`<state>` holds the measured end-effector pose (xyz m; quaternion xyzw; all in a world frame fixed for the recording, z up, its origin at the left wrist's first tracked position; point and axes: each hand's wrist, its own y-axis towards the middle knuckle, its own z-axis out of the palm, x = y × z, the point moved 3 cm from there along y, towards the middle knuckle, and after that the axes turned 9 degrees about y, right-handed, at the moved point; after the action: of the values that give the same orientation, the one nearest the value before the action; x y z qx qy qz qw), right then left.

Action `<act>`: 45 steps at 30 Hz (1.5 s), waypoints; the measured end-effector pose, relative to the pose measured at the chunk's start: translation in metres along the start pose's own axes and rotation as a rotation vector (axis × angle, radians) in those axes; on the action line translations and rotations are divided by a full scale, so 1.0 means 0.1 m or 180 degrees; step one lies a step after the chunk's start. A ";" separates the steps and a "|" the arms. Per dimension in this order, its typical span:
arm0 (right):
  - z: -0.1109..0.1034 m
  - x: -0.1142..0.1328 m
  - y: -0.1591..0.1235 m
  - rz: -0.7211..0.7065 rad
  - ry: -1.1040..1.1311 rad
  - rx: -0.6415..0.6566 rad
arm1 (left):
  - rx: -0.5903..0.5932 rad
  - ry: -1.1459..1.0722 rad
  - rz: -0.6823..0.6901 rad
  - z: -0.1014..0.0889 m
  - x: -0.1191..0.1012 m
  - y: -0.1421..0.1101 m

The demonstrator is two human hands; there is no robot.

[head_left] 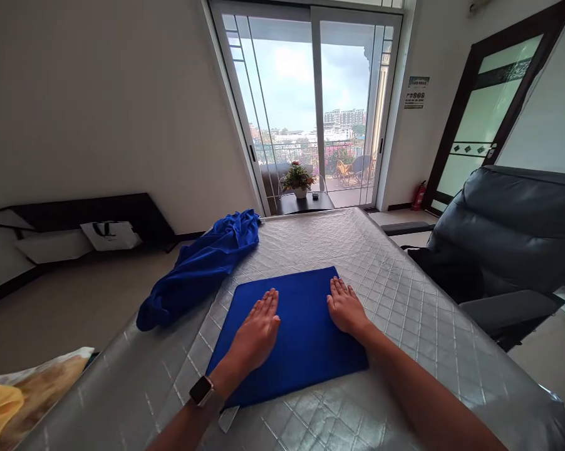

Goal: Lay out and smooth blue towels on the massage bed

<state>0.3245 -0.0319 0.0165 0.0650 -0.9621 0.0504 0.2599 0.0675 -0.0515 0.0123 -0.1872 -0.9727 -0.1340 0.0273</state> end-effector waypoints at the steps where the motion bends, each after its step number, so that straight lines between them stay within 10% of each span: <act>1: 0.00 -0.01 0.00 0.0001 -0.0037 -0.0026 | -0.0023 -0.0013 0.0218 -0.01 -0.26 0.11; 6: 0.03 -0.04 -0.02 -0.0218 -0.0369 -0.0106 | -0.0049 -0.0020 0.0870 0.02 -1.19 0.60; 11: 0.04 -0.05 -0.04 -0.0457 -0.0497 -0.0075 | -0.0030 -0.0010 0.0678 0.16 -1.34 0.79; 19: 0.03 -0.02 -0.01 -0.0181 -0.0144 -0.0158 | -0.0076 0.0078 0.0422 0.32 -0.81 0.55; 32: 0.05 -0.04 -0.01 -0.0075 -0.0296 -0.0063 | 0.0214 0.0048 -0.0538 0.37 0.83 -0.05; 45: 0.10 -0.05 -0.02 0.0022 -0.0694 -0.0022 | 0.0088 -0.0120 -0.0721 0.37 0.83 -0.11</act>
<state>0.3245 -0.0343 0.0052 0.0659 -0.9851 0.0406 0.1538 -0.0140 -0.0214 -0.0175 -0.0781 -0.9898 -0.1193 -0.0037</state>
